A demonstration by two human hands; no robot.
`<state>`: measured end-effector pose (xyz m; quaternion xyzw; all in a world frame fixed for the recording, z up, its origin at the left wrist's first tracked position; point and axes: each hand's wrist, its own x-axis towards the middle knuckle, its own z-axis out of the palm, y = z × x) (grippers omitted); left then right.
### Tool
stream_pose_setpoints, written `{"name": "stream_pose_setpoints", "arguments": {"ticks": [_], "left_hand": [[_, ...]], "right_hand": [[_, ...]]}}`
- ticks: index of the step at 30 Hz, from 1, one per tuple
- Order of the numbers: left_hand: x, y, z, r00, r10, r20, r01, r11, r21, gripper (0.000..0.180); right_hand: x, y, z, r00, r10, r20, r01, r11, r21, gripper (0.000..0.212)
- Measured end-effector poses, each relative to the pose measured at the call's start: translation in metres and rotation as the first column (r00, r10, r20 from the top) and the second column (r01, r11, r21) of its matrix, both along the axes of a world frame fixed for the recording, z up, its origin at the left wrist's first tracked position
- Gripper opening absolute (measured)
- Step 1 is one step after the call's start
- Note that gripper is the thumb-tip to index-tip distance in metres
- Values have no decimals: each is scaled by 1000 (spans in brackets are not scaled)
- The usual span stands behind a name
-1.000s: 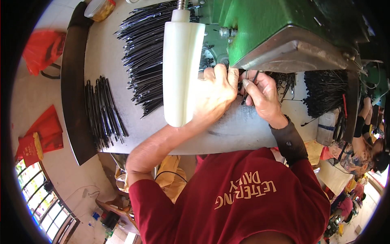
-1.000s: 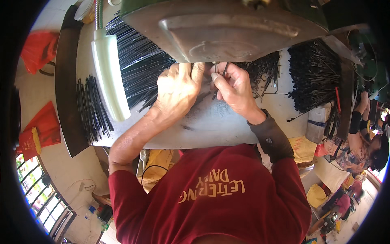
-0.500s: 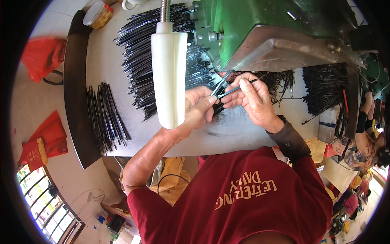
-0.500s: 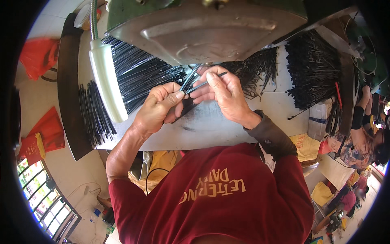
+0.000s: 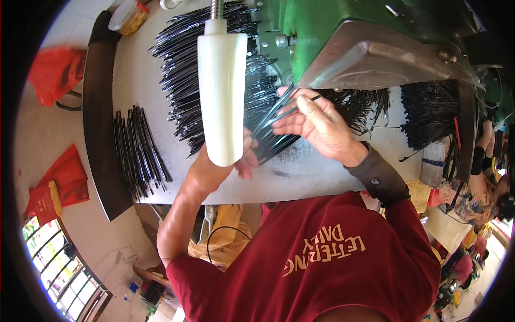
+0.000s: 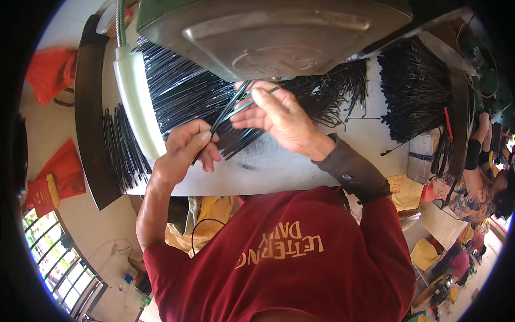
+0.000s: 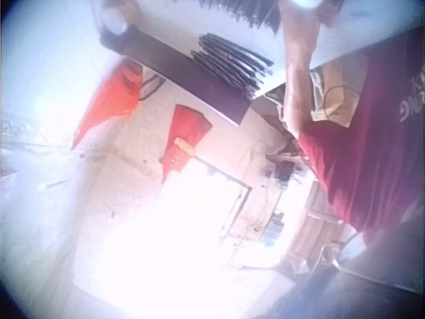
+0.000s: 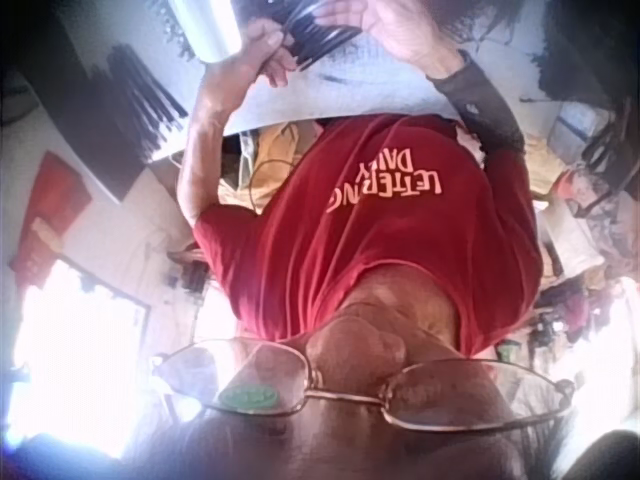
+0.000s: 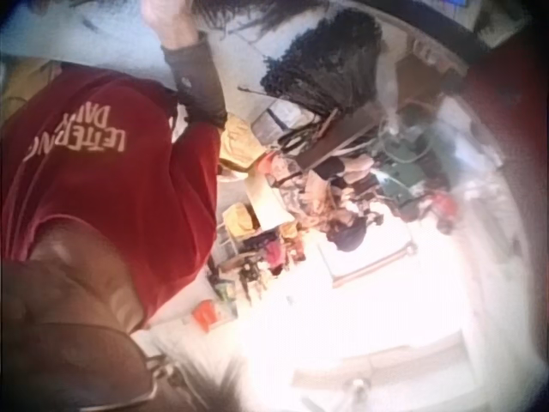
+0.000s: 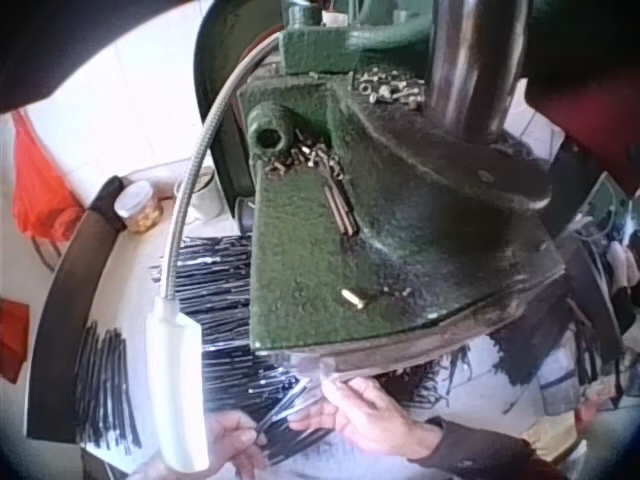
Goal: The person fastens metal tips onto thin rods using a machine and arranges the processed rods into stacks on the table by hand.
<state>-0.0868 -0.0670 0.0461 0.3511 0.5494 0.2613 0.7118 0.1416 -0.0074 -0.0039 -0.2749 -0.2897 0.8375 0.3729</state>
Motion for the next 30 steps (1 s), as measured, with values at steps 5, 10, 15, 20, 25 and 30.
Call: {"name": "stream_pose_setpoints", "arguments": {"ticks": [5, 10, 15, 20, 25, 30], "left_hand": [[0, -15, 8, 988, -35, -153, 57, 988, 143, 23], [17, 2, -1, 877, 378, 298, -368, 925, -91, 33], [64, 16, -21, 747, 445, 494, -459, 882, -101, 27], [85, 49, -22, 585, 548, 597, -619, 778, -108, 17], [88, 53, -26, 544, 619, 566, -692, 713, -115, 15], [97, 57, -24, 545, 632, 551, -724, 686, -70, 20]], "right_hand": [[2, -16, 4, 995, 29, -99, -28, 1000, 9, 33], [38, -13, 0, 971, -210, -111, 213, 977, 12, 28], [57, 2, -15, 922, -365, -131, 370, 929, 14, 27], [49, 16, -5, 884, -445, -145, 461, 881, 105, 21], [42, 16, -8, 883, -446, -144, 465, 875, 139, 19], [41, 15, -8, 851, -508, -135, 522, 847, 102, 19]]}}
